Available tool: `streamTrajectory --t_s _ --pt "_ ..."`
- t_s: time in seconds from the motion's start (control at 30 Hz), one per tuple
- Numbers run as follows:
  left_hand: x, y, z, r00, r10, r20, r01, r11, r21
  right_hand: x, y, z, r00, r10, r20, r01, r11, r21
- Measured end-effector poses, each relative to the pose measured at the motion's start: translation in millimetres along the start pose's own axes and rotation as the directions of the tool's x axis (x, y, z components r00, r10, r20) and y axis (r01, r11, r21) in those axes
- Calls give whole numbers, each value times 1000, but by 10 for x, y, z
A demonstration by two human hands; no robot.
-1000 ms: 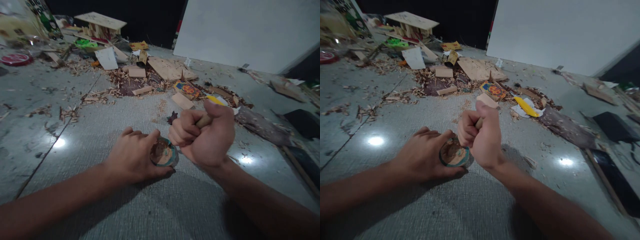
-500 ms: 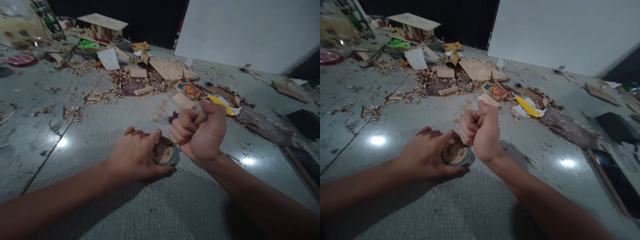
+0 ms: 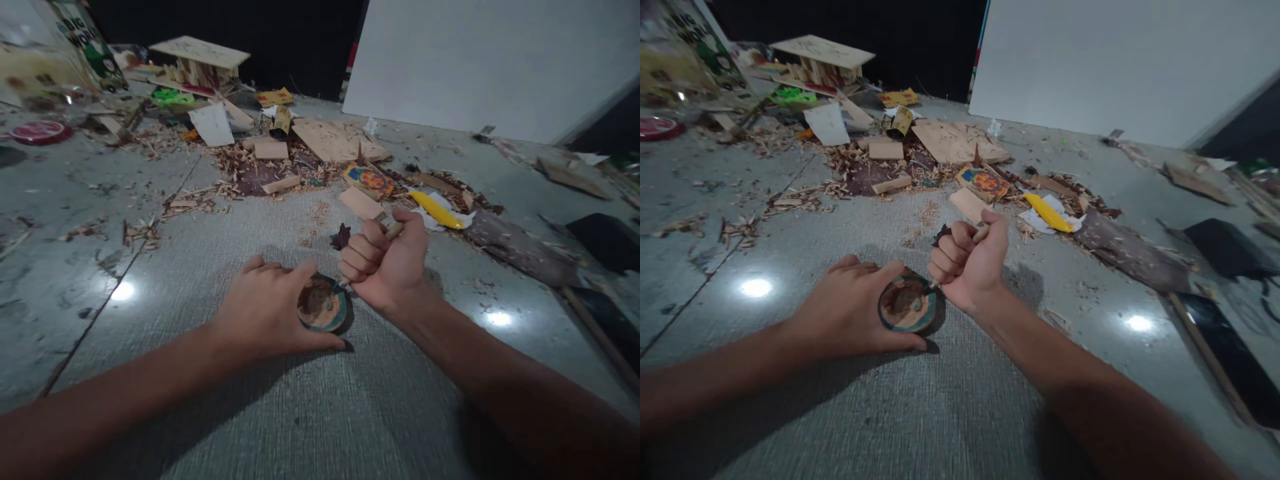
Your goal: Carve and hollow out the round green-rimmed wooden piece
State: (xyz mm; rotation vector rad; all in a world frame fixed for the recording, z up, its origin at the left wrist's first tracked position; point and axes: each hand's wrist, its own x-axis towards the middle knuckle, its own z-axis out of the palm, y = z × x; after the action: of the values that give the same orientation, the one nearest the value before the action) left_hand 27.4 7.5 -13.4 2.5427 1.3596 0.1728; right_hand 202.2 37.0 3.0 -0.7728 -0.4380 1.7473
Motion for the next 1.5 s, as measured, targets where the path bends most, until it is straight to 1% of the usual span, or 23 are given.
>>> streamTrajectory --t_s 0.1,0.23,0.47,0.57,0.67,0.8,0.87,0.97,1.03,1.1,1.17,1.3,1.43,1.5 --pt "-2 0 3 1000 -2 3 2 1000 -5 -5 -5 11 995 52 -81 -46 996 75" --pt "0 7 10 1000 -5 -5 5 1000 -17 -10 -5 25 985 81 -155 -57 987 154" --pt "15 1 14 1000 -1 -2 1 1000 -1 60 0 -45 978 119 -170 -81 974 212" --pt "11 11 -6 1000 -6 13 5 1000 14 60 -39 -8 982 78 -174 -42 978 206" --pt "-10 40 -17 1000 -11 2 11 999 31 19 -73 68 993 10 -116 5 991 130" --pt "-51 57 -20 999 -13 -36 15 999 48 -61 -29 125 998 -36 56 38 998 -50" --pt "-67 38 -37 999 41 -17 -41 999 26 -93 13 123 987 -59 147 78 988 -130" --pt "-70 -9 -83 989 141 50 -141 990 -3 -124 49 107 965 -94 245 149 965 -216" --pt "-61 -33 -107 984 158 78 -158 987 -16 -138 48 101 950 -104 294 183 950 -254" --pt "-50 -44 -116 986 142 82 -140 990 -34 -148 35 104 933 -99 346 203 939 -278" --pt "-41 -47 -111 990 118 73 -115 992 -52 -155 18 111 920 -89 383 213 931 -297" --pt "-30 -60 -87 993 108 55 -103 991 -87 -154 4 117 907 -78 413 222 923 -313" --pt "-19 -83 -63 994 96 46 -90 990 -111 -167 30 134 894 -99 437 256 913 -317" --pt "-15 -89 -57 996 82 41 -77 991 -106 -196 53 164 891 -111 439 282 895 -346"
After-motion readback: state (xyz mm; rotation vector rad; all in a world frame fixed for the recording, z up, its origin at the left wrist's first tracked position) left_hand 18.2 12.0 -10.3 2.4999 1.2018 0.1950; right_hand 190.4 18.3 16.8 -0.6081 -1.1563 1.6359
